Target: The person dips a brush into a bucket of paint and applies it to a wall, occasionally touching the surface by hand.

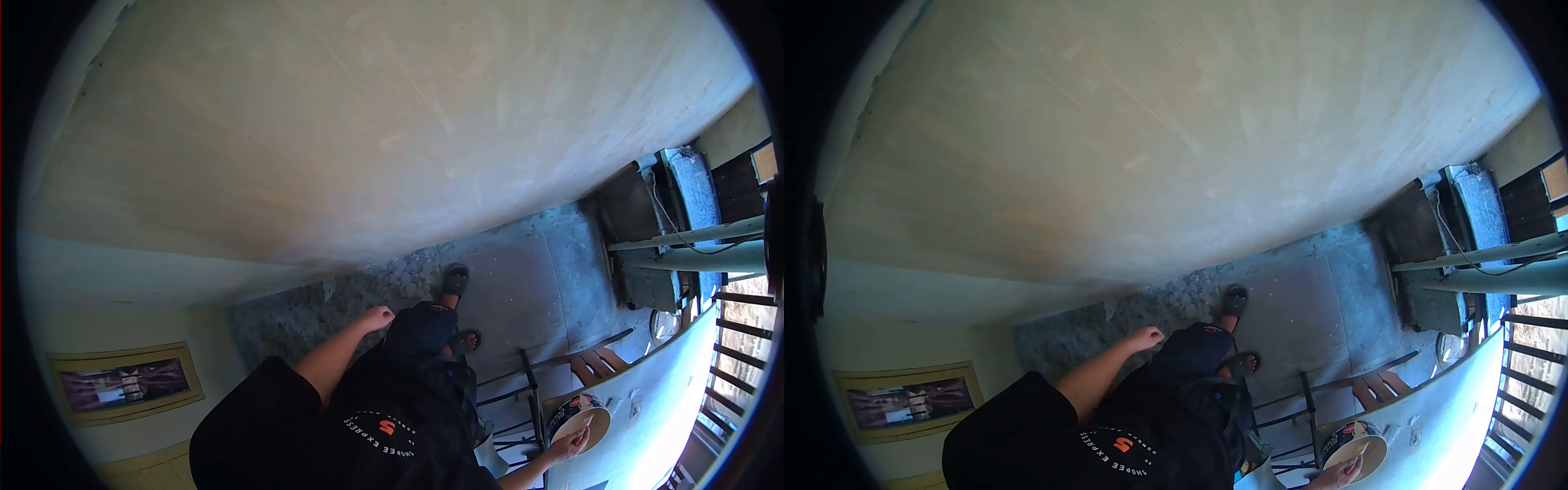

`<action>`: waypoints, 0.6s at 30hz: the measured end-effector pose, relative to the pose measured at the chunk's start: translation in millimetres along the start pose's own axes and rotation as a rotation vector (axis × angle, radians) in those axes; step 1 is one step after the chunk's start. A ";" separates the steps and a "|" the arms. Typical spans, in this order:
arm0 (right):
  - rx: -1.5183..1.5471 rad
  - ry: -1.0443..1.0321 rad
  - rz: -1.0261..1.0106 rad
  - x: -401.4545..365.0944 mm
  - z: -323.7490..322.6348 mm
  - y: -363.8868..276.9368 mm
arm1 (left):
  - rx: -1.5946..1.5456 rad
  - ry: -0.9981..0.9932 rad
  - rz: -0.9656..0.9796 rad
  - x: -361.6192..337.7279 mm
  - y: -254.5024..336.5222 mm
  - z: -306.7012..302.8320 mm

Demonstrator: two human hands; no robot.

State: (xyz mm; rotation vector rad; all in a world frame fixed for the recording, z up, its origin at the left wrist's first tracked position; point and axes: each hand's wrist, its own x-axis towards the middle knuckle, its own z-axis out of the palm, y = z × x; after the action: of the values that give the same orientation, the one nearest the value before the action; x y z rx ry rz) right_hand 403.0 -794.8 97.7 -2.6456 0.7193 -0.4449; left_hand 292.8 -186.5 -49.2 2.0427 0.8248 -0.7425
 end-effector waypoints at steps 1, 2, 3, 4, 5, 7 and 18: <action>-0.002 -0.006 0.002 0.0 0.1 0.9 | 0.003 -0.002 -0.006 -4.4 1.4 -3.7; 0.046 -0.025 0.099 -0.9 -0.1 2.2 | 0.027 -0.043 -0.093 -10.5 2.4 -6.1; 0.095 -0.044 0.196 -1.9 -0.2 2.6 | 0.053 -0.083 -0.181 -15.4 3.8 -9.2; 0.092 -0.049 0.201 -2.8 -1.7 2.2 | 0.058 -0.086 -0.186 -18.5 0.9 -9.7; 0.131 -0.047 0.240 -2.4 -3.8 1.1 | 0.091 -0.089 -0.173 -22.0 -1.5 -8.7; 0.170 -0.045 0.284 -0.3 -4.8 -0.4 | 0.131 -0.092 -0.161 -24.3 0.4 -10.1; 0.235 0.004 0.276 -0.6 -11.2 -1.0 | 0.070 -0.016 -0.013 -20.5 37.1 -10.5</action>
State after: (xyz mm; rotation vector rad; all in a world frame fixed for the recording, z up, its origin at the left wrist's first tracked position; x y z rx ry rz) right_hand 398.6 -796.5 107.9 -2.2859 0.9547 -0.4274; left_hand 310.6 -201.3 -12.1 2.0924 0.8138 -0.8047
